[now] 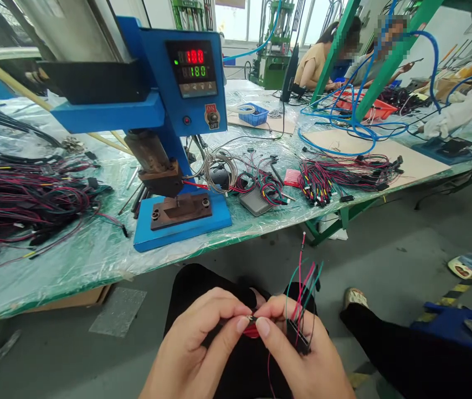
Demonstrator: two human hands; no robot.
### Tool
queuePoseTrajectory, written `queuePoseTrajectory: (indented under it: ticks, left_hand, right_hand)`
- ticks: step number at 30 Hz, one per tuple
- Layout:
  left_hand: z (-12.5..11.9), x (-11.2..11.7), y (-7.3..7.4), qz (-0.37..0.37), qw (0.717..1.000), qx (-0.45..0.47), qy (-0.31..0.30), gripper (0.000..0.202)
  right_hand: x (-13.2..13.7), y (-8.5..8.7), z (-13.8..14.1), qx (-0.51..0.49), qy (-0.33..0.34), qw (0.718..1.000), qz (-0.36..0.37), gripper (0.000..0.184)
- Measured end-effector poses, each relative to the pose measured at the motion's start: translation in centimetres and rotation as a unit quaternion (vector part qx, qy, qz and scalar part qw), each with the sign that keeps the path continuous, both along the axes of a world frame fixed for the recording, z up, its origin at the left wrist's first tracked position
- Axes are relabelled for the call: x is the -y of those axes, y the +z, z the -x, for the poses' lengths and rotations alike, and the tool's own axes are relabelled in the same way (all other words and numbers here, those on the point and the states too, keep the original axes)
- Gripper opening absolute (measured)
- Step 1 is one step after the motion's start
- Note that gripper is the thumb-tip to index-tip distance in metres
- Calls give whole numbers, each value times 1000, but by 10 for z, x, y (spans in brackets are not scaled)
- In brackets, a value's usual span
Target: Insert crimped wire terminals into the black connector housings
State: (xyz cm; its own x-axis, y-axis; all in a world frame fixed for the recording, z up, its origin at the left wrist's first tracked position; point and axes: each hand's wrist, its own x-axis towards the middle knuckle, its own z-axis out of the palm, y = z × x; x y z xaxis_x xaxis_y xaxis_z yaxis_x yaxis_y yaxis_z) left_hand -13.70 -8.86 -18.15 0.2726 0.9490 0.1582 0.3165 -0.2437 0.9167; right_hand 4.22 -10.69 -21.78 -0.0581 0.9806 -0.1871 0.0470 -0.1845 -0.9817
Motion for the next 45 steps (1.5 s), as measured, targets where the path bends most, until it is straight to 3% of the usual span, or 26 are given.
queuePoseTrajectory:
  ticks: [4, 8, 18, 23, 38, 45]
  left_hand:
    - [4, 0, -2, -84, 996, -31, -23, 28]
    - [5, -1, -1, -127, 988, -82, -41, 26]
    - [4, 2, -7, -204, 970, -129, -16, 22]
    - [4, -1, -5, -193, 974, -115, -35, 24]
    - [3, 2, -7, -142, 986, -82, -33, 23]
    - [3, 3, -3, -135, 987, -86, -30, 24]
  right_hand:
    - [2, 5, 1, -3, -29, 999, -42, 25]
    - [3, 9, 3, -5, -45, 999, -17, 24]
    - [1, 8, 7, 4, -28, 998, -56, 26]
    - [-1, 9, 7, 17, -54, 993, -107, 17]
    - [-6, 18, 8, 0, -49, 997, -62, 27]
    - [-1, 1, 8, -6, -58, 997, -48, 27]
